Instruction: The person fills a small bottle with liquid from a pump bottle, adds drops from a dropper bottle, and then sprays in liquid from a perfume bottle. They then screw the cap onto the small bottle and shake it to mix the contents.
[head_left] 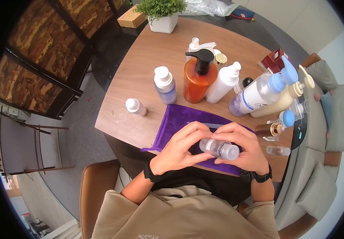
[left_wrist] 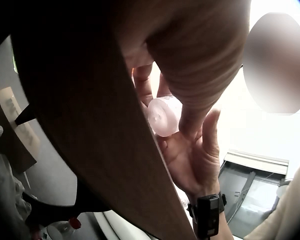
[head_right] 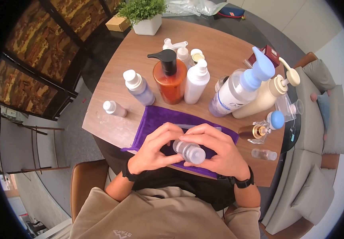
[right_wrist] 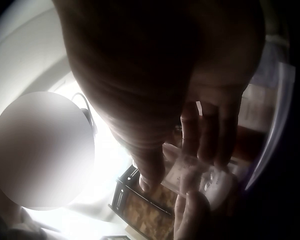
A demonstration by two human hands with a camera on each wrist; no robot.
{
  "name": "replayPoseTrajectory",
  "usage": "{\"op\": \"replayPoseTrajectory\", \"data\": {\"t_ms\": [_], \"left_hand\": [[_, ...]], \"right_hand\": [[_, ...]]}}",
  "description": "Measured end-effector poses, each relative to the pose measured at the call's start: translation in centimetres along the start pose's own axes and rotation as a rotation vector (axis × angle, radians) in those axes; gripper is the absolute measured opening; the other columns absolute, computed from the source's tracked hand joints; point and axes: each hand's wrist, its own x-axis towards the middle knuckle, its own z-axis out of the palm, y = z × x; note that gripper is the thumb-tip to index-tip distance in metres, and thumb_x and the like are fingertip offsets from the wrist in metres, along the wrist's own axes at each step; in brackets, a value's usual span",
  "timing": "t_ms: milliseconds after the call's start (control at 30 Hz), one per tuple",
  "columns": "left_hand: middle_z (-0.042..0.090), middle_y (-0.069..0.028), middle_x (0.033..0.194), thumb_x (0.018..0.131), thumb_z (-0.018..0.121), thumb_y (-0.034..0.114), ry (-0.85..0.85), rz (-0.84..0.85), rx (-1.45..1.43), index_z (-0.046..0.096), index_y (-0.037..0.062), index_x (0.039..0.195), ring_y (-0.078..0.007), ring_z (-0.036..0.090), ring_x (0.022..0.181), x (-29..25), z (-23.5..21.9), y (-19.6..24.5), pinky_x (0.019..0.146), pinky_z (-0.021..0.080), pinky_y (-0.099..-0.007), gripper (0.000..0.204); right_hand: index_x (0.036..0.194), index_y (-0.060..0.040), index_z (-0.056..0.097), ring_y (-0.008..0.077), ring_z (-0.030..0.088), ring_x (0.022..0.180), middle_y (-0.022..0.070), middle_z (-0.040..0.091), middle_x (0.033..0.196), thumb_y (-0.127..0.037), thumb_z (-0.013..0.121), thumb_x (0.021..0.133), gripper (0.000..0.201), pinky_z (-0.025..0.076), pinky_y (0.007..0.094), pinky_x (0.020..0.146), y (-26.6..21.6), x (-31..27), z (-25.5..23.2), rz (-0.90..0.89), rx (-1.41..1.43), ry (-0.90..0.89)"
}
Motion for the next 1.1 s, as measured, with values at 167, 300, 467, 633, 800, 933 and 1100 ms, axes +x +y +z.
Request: {"op": "replayPoseTrajectory", "data": {"t_ms": [167, 300, 467, 633, 800, 933, 1100], "left_hand": [[0.069, -0.0148, 0.119, 0.081, 0.092, 0.013, 0.050, -0.120, 0.023, 0.072, 0.0008, 0.124, -0.0324, 0.067, 0.110, -1.3, -1.9, 1.4, 0.094, 0.056, -0.0420, 0.049], [0.072, -0.0120, 0.120, 0.080, 0.095, 0.010, 0.196, -0.210, 0.203, 0.073, 0.0031, 0.122, -0.0227, 0.070, 0.103, -4.0, -4.9, 2.0, 0.082, 0.056, -0.0318, 0.048], [0.074, -0.0135, 0.108, 0.078, 0.094, 0.010, 0.425, -0.447, 0.389, 0.072, -0.0015, 0.114, -0.0286, 0.069, 0.100, -7.8, -7.4, 1.6, 0.093, 0.054, -0.0372, 0.044], [0.072, -0.0143, 0.114, 0.084, 0.089, 0.009, 0.550, -0.532, 0.496, 0.071, -0.0007, 0.118, -0.0273, 0.068, 0.103, -9.0, -8.0, 0.8, 0.095, 0.052, -0.0357, 0.040], [0.071, -0.0114, 0.123, 0.089, 0.085, 0.005, 0.668, -0.593, 0.350, 0.070, 0.0016, 0.134, -0.0272, 0.067, 0.117, -9.0, -7.1, -0.2, 0.105, 0.050, -0.0393, 0.048], [0.064, -0.0136, 0.138, 0.094, 0.082, 0.008, 0.622, -0.533, 0.599, 0.063, -0.0026, 0.140, -0.0278, 0.060, 0.128, -9.1, -7.4, -0.9, 0.114, 0.043, -0.0412, 0.050], [0.059, -0.0171, 0.147, 0.094, 0.082, 0.009, 0.600, -0.588, 0.648, 0.055, -0.0031, 0.149, -0.0298, 0.054, 0.138, -9.2, -7.3, -1.0, 0.118, 0.039, -0.0432, 0.062]], "right_hand": [[0.131, -0.0023, 0.075, 0.0260, 0.073, 0.106, 0.0125, 0.073, 0.127, -0.014, 0.097, 0.079, 0.058, 0.060, 0.0378, 0.093, -1.5, -0.5, -0.7, 0.053, 0.046, 0.019], [0.123, -0.0013, 0.077, 0.0273, 0.074, 0.096, 0.0138, 0.076, 0.116, -0.010, 0.094, 0.080, 0.047, 0.061, 0.0370, 0.084, -2.5, -1.7, -1.5, 0.040, -0.022, 0.044], [0.114, -0.0025, 0.081, 0.0280, 0.074, 0.088, 0.0124, 0.078, 0.105, -0.006, 0.093, 0.078, 0.038, 0.059, 0.0367, 0.075, -3.7, -3.1, -2.0, 0.011, -0.087, 0.013], [0.105, -0.0004, 0.082, 0.0274, 0.073, 0.080, 0.0120, 0.079, 0.099, -0.009, 0.093, 0.076, 0.033, 0.059, 0.0368, 0.070, -5.5, -4.1, -3.2, 0.017, -0.224, 0.038], [0.093, 0.0046, 0.079, 0.0261, 0.068, 0.065, 0.0129, 0.076, 0.079, 0.001, 0.085, 0.070, 0.024, 0.047, 0.0348, 0.059, -7.6, -6.8, -5.4, 0.003, -0.425, 0.514], [0.090, 0.0037, 0.077, 0.0221, 0.060, 0.060, 0.0085, 0.069, 0.072, 0.008, 0.079, 0.078, 0.012, 0.043, 0.0342, 0.057, -7.6, -10.1, -7.1, 0.127, -0.653, 0.685], [0.102, 0.0013, 0.077, 0.0177, 0.049, 0.056, 0.0083, 0.054, 0.066, 0.002, 0.083, 0.083, 0.019, 0.038, 0.0340, 0.053, -5.9, -11.0, -7.5, 0.424, -0.986, 0.721]]}}
